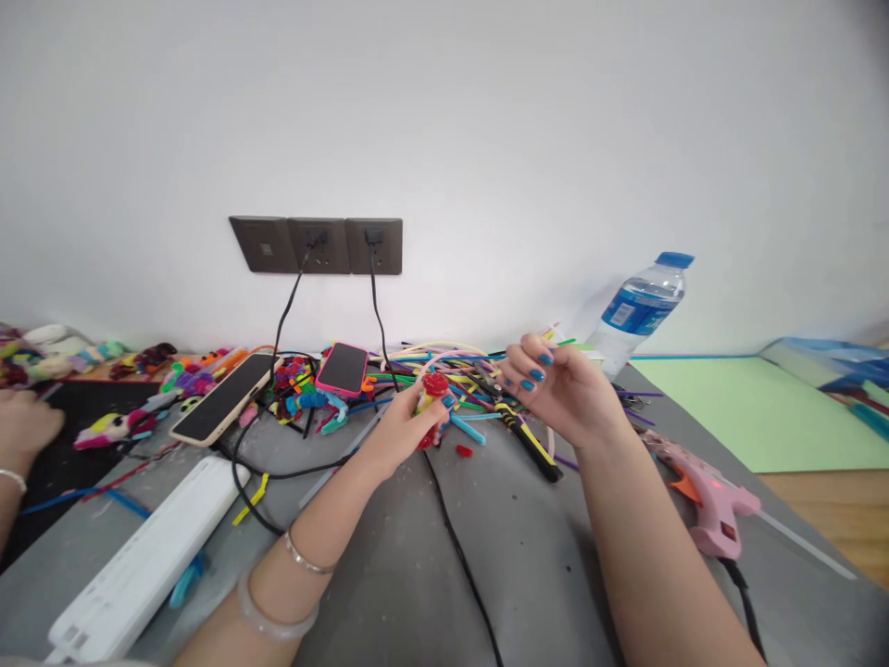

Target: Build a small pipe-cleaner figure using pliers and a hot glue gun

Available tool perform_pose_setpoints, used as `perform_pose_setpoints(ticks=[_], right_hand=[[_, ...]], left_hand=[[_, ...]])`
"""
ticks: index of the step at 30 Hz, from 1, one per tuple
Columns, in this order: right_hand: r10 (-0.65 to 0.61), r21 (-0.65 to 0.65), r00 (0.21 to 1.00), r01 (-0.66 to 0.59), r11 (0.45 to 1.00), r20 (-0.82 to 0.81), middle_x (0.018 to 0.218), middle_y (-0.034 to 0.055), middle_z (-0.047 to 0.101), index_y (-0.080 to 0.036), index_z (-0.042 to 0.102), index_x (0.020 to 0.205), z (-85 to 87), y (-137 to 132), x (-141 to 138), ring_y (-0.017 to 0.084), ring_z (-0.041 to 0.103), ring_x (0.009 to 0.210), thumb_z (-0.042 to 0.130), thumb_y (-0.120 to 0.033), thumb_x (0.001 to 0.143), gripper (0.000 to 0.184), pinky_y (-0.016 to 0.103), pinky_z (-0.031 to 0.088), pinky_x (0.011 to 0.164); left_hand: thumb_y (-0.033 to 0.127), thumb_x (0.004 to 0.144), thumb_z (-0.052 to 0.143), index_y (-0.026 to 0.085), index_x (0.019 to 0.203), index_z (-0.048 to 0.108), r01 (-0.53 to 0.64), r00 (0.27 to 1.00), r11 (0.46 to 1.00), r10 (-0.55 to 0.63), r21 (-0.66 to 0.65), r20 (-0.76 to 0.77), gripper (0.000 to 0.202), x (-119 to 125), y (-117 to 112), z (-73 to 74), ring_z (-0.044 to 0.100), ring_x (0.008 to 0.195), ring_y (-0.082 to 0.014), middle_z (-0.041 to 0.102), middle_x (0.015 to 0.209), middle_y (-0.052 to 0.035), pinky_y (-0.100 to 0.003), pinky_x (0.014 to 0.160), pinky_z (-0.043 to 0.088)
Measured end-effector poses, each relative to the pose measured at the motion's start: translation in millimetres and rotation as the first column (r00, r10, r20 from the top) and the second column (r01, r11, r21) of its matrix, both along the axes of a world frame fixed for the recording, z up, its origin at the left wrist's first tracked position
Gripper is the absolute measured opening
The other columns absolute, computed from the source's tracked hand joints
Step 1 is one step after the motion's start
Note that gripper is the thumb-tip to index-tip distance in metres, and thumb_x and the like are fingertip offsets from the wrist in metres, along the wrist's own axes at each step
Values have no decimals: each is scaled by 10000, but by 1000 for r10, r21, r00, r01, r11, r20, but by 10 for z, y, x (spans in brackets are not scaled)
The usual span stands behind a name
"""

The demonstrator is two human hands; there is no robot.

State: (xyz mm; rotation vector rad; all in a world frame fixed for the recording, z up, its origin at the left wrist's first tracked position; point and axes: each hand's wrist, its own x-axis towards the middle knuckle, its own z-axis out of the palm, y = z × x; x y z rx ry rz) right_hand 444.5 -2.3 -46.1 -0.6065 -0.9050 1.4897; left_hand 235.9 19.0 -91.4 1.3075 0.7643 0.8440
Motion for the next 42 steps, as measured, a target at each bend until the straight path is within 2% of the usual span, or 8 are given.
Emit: perform_pose_setpoints(ticks=[4,7,13,18,24,32,38,42], right_hand=[[-174,-63,984,175,983,22,609,-29,406,-209,532,641,-60,75,18,121,385,557,605,-179,722,113,223,385,541],[-189,-135,979,198,971,81,657,-21,471,-199,589,702,-109,110,-9,105,429,588,632,-172,700,52,198,400,549],[-79,-119,997,81,990,21,637,-32,434,-198,574,679,-99,84,-67,104,404,568,649,-191,688,76,212,390,542],[81,-93,995,-75,993,64,599,-38,374,-200,543,667,-41,12,-123,115,344,523,583,-192,760,102,238,350,519],[276,-71,943,-268,961,185,603,-28,453,-191,517,686,-65,-50,-280,106,362,513,539,-199,792,109,242,334,518],[271,-14,895,-284,959,355,618,-26,460,-190,527,724,-72,-102,-314,112,379,545,498,-187,806,87,246,318,521],[116,-18,944,-116,993,308,570,-48,391,-192,516,696,-37,-56,-194,94,328,499,520,-161,766,76,233,286,489],[-215,-10,926,229,973,310,548,-56,370,-206,532,690,-99,62,-32,100,351,489,568,-209,737,60,232,315,478]], left_hand=[[499,791,643,174,829,532,44,998,999,-43,-28,38,346,2,-7,-7,484,546,-86,509,673,37,-223,519,408],[428,776,662,182,821,531,-1,1000,1000,1,-21,7,283,-1,6,-37,481,528,-81,505,656,47,-212,502,386],[397,698,735,180,775,536,-136,991,991,137,5,-16,304,11,46,-63,448,492,-72,500,626,54,-201,461,363],[374,680,765,158,857,626,-108,994,990,107,91,13,311,37,33,-65,535,606,-87,655,910,-35,-222,545,475],[448,738,733,143,957,639,28,999,999,-28,19,-27,387,47,-20,-100,538,499,-104,578,611,28,-236,514,453],[317,699,763,137,788,726,3,994,989,14,147,-111,204,15,32,-56,500,520,-95,659,645,-5,-222,506,393],[398,684,795,138,797,719,-201,979,975,196,93,56,293,-6,79,-58,597,565,-128,699,679,-40,-224,506,434],[390,640,825,161,789,667,-418,869,908,403,-11,287,315,-66,178,10,537,500,-77,703,703,-15,-207,495,441]])
